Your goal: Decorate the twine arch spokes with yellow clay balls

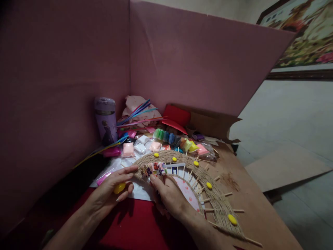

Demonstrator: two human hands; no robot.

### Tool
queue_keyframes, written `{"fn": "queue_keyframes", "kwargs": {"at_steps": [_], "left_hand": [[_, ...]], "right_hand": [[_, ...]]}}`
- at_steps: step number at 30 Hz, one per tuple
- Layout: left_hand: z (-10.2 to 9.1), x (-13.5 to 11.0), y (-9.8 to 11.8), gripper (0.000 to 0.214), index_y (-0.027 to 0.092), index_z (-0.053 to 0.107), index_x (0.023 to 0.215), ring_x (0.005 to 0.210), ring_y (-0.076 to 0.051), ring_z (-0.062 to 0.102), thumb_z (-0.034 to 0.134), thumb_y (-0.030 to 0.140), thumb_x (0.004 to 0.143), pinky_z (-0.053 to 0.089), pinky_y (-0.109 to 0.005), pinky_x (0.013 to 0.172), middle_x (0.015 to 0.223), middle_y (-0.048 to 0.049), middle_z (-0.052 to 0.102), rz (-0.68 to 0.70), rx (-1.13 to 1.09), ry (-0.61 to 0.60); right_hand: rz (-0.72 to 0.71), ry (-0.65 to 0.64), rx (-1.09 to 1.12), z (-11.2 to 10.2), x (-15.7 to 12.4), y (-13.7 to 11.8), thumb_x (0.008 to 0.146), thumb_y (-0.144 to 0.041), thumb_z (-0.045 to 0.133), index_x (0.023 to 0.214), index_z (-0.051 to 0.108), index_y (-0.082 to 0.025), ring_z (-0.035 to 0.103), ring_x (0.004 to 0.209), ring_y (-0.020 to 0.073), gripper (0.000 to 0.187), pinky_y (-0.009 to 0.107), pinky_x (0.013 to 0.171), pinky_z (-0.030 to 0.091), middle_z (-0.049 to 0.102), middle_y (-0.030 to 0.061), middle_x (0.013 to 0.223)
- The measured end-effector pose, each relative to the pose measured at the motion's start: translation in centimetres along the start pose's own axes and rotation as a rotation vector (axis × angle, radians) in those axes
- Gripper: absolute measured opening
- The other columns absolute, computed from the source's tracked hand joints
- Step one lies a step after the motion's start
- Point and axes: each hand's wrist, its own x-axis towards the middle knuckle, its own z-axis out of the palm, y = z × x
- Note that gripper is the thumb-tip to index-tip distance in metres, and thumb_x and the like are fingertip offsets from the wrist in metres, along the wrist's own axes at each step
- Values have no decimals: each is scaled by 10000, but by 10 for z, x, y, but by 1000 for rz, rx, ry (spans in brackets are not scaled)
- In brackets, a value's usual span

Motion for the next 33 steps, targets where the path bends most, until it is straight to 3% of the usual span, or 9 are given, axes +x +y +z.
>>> {"fn": "queue_keyframes", "kwargs": {"at_steps": [9,33], "left_hand": [[-2,-1,1,406,121,532,1036,304,-66,406,653,233,665,151,-147,321,436,3,549,-13,36,-7],[-2,-3,1,427,105,494,1046,288,-30,320,642,197,656,111,-156,307,467,70,457,23,17,-65]], "right_hand": [[88,4,37,0,-3,-2,873,-552,385,448,451,-180,336,218,68,568,177,233,204,379,-50,295],[66,15,-34,-1,-4,-3,885,-545,348,459,455,-179,321,204,71,572,175,223,213,388,-40,276]]}}
